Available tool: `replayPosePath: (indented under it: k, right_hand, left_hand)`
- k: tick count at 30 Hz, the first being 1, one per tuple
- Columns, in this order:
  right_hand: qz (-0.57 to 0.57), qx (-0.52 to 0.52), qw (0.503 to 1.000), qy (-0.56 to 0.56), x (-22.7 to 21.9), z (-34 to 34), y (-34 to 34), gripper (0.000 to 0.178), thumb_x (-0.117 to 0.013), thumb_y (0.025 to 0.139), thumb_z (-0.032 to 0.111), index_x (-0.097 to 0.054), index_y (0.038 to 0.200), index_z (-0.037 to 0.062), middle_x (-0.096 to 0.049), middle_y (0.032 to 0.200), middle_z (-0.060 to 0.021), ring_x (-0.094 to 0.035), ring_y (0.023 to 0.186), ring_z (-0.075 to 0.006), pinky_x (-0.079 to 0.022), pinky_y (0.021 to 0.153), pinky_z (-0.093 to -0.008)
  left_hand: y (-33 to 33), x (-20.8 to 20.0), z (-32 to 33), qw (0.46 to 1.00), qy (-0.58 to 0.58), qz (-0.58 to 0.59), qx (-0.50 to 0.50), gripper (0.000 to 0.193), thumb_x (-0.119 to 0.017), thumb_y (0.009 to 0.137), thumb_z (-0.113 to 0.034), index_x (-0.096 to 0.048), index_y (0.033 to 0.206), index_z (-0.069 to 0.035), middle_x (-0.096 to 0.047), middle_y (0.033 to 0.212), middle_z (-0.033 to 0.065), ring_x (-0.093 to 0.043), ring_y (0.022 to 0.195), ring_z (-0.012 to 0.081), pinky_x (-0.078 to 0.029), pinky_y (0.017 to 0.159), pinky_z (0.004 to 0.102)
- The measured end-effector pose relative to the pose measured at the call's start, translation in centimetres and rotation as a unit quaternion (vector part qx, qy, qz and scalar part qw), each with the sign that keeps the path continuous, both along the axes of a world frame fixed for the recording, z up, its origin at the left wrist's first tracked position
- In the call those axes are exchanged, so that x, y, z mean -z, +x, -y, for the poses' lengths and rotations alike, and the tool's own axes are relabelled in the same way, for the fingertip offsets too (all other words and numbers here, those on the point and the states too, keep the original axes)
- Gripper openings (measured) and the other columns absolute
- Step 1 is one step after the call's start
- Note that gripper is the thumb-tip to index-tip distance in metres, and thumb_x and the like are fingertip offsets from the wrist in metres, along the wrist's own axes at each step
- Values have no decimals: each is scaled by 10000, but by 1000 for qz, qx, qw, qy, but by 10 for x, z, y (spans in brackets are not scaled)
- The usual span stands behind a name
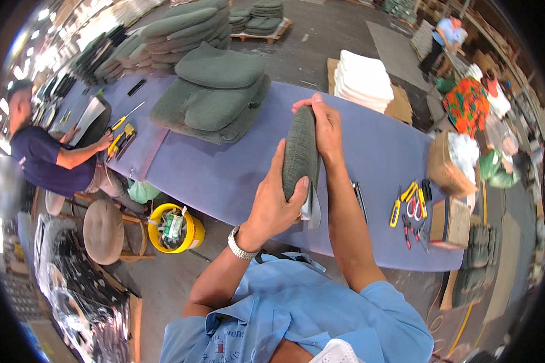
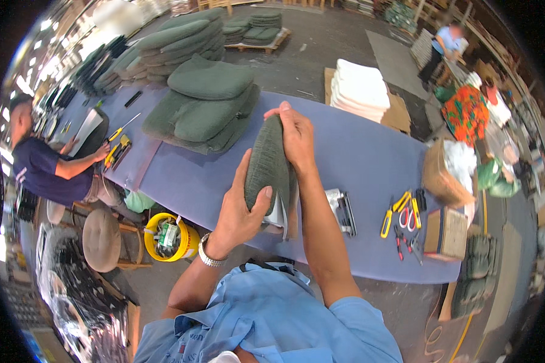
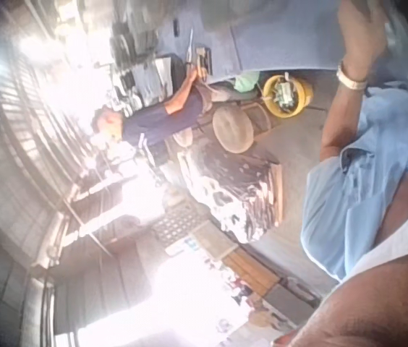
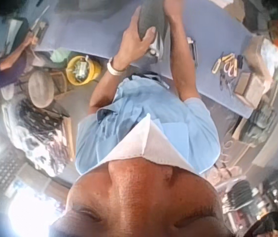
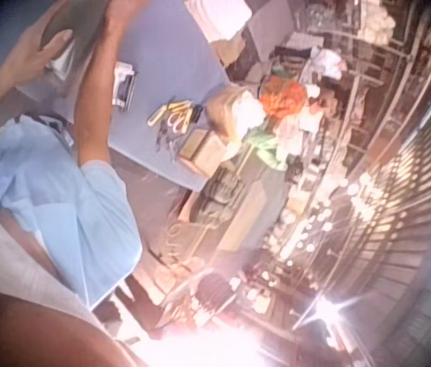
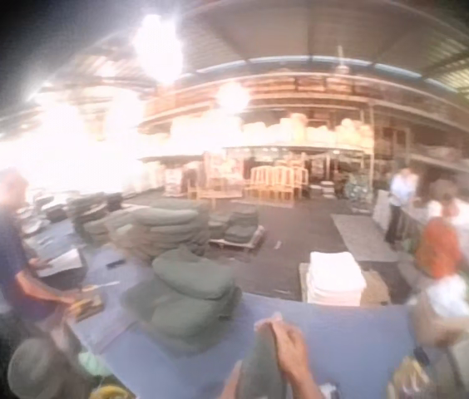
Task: The person assembles green fabric cushions by wrapping fabric around foam inserts, securing edges with a staple gun, and trimming excess fabric with a utility knife. The person handles multiple cushions sequentially on a workbench in a workshop setting.
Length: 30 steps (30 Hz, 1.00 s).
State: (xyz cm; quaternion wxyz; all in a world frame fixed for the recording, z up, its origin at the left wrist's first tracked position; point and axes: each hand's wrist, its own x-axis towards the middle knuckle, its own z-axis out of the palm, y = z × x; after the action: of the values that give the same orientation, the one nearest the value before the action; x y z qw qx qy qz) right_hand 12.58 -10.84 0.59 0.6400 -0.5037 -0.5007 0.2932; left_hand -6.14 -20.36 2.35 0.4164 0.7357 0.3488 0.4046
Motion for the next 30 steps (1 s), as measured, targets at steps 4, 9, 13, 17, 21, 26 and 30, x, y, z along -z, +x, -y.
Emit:
replayPosePath:
  k: [4, 9, 13, 17, 21, 26, 30]
  right_hand:
    - [-5, 64, 998, 4, -23, 22, -12, 579, -393, 1114, 443, -719, 1175, -32, -720, 1165, -135, -636, 1128, -212, -455, 1046, -345]
    - [-25, 153, 968, 196, -79, 60, -18, 581, -342, 1124, 434, -561, 1427, -10, -582, 1442, -174, -491, 1384, -272, -315, 1199, -409]
    - [160, 197, 967, 39, -15, 68, -37, 550, -348, 1114, 416, -624, 1366, 12, -612, 1409, -162, -490, 1386, -323, -309, 1201, -397]
    - [88, 204, 973, 64, -16, 77, -38, 513, -401, 1092, 417, -702, 1208, 19, -678, 1253, -155, -579, 1167, -329, -410, 1067, -418]
    - [147, 225, 963, 22, -21, 83, -9, 508, -406, 1085, 414, -714, 1053, 11, -673, 1038, -119, -583, 1007, -267, -445, 937, -385]
    - [90, 221, 970, 47, -9, 75, 15, 485, -406, 1078, 395, -685, 961, 14, -589, 841, -42, -521, 778, -151, -438, 728, -303]
    - [166, 226, 957, 78, -12, 79, 25, 382, -480, 1042, 333, -703, 982, 29, -661, 975, -94, -600, 951, -236, -457, 879, -361]
  left_hand:
    - [-13, 5, -2, 998, 20, 27, 50, 805, -631, 962, -112, -164, 1585, 91, -623, 1253, 350, -703, 1064, 409, -544, 948, 433]
    - [-25, -12, 4, 991, -87, 7, 98, 813, -630, 947, -90, -169, 1601, 53, -578, 1345, 335, -655, 1173, 396, -520, 993, 427]
    - [-23, 11, 4, 992, 39, -6, 116, 802, -620, 947, -82, -184, 1609, 39, -523, 1450, 280, -576, 1296, 316, -461, 1070, 382]
    - [-22, 10, 3, 989, 43, 0, 144, 821, -629, 935, -94, -179, 1610, 37, -449, 1522, 292, -499, 1394, 368, -402, 1141, 411]
    - [-19, 8, -10, 976, 38, 3, 215, 839, -650, 931, -105, -177, 1608, 42, -413, 1553, 299, -473, 1420, 369, -377, 1161, 411]
    - [8, 8, -1, 982, 17, 54, 179, 770, -667, 972, -232, -283, 1568, 69, -505, 1478, 299, -546, 1350, 366, -428, 1111, 405]
    - [26, 3, -8, 990, 6, 50, 134, 685, -633, 1008, -321, -404, 1505, 92, -638, 1317, 287, -656, 1211, 352, -502, 1018, 396]
